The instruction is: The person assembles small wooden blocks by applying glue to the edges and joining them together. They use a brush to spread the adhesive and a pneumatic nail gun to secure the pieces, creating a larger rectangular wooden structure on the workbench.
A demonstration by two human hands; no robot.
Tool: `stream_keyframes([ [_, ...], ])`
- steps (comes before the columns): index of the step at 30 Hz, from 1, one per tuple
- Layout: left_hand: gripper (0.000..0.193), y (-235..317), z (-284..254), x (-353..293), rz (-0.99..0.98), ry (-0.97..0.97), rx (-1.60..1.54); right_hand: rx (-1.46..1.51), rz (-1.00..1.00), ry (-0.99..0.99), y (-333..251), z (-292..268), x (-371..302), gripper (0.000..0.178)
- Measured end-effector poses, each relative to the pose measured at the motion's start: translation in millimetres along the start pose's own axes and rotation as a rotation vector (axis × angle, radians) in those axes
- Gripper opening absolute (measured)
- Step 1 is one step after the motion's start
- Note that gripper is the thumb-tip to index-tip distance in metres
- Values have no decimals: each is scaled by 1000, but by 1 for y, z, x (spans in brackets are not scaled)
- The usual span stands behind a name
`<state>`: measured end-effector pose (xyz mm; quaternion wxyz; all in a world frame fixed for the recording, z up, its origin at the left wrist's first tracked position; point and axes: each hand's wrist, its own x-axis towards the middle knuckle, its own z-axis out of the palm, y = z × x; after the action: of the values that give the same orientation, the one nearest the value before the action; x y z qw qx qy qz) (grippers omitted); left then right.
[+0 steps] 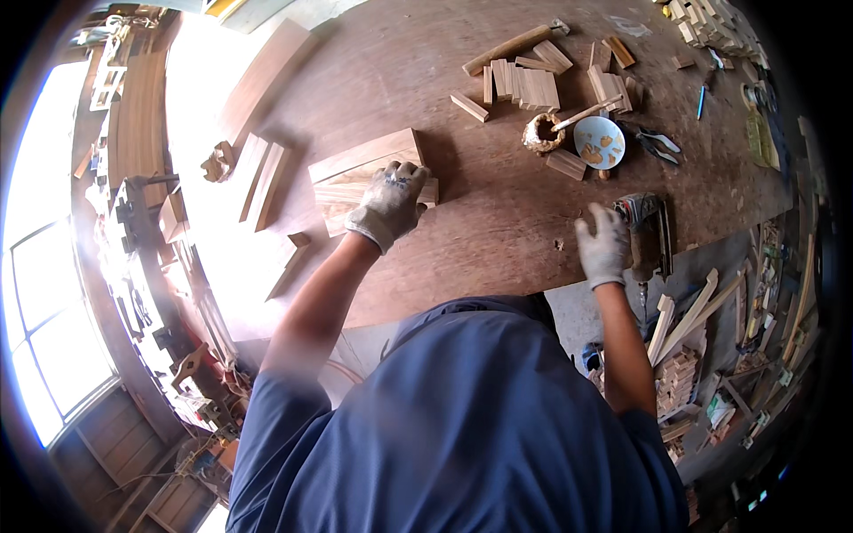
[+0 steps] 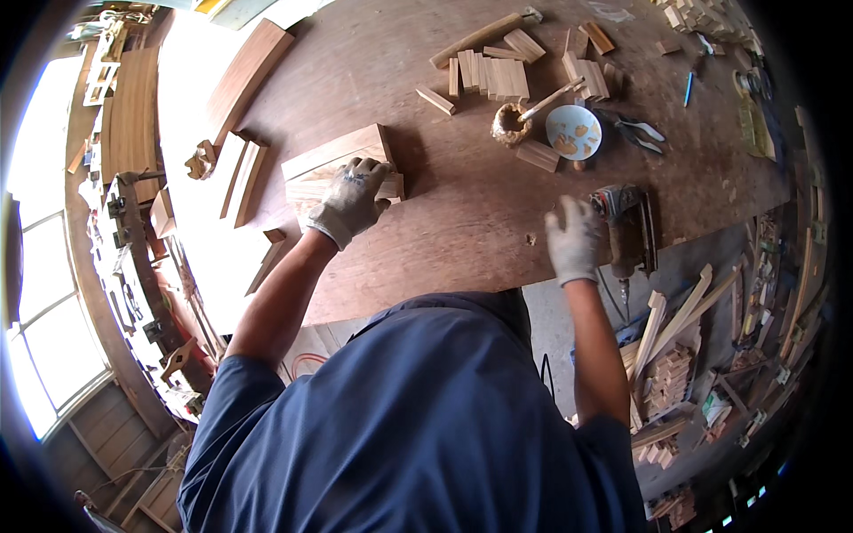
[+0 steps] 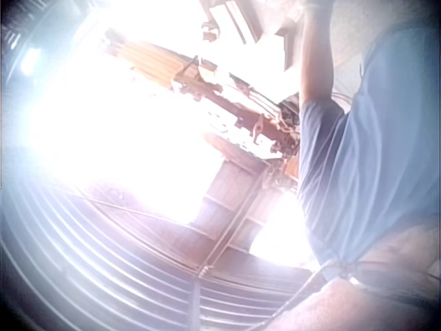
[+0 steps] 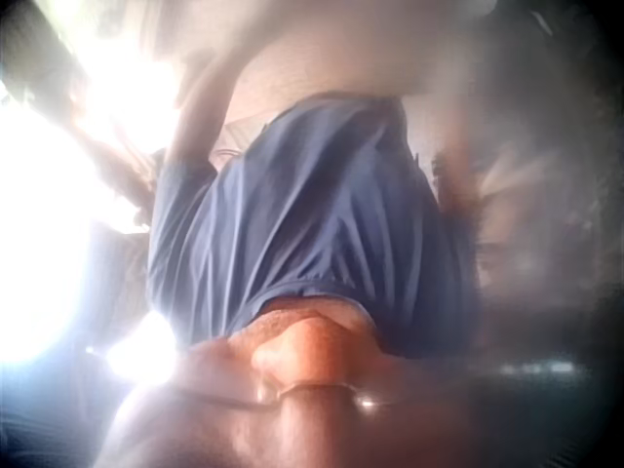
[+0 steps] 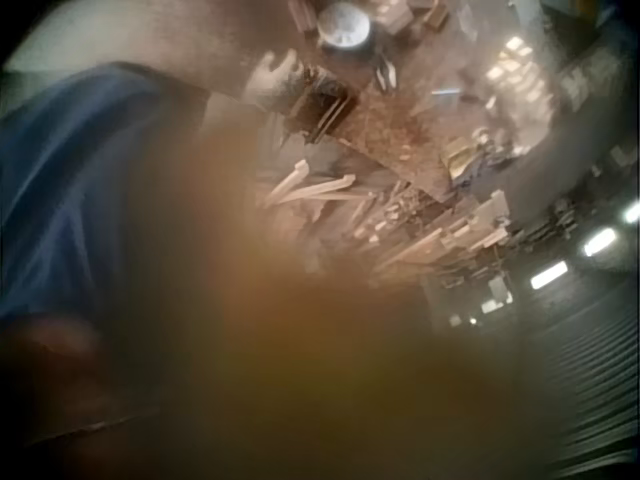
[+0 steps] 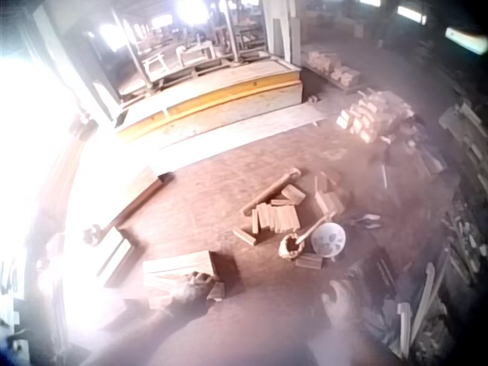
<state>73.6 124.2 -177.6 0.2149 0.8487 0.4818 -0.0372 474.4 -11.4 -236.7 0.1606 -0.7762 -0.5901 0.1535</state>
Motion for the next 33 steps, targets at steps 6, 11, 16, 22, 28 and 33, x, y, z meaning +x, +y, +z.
stream_keyframes([
  [6,42,-4,2,4,21,35,-27,-79,97,161,17,-36,18,39],
  [11,38,-7,3,6,21,46,-56,-91,275,172,7,-57,23,46],
  [16,42,-11,6,8,43,60,-34,-335,308,109,65,-51,11,89],
  [22,40,-10,5,12,37,13,17,-335,417,49,89,-36,19,89],
  [28,38,-9,0,9,54,-30,-15,-418,526,-18,112,-19,18,85],
  [33,35,-12,7,-5,125,-5,-32,-274,434,-69,132,-23,14,58],
])
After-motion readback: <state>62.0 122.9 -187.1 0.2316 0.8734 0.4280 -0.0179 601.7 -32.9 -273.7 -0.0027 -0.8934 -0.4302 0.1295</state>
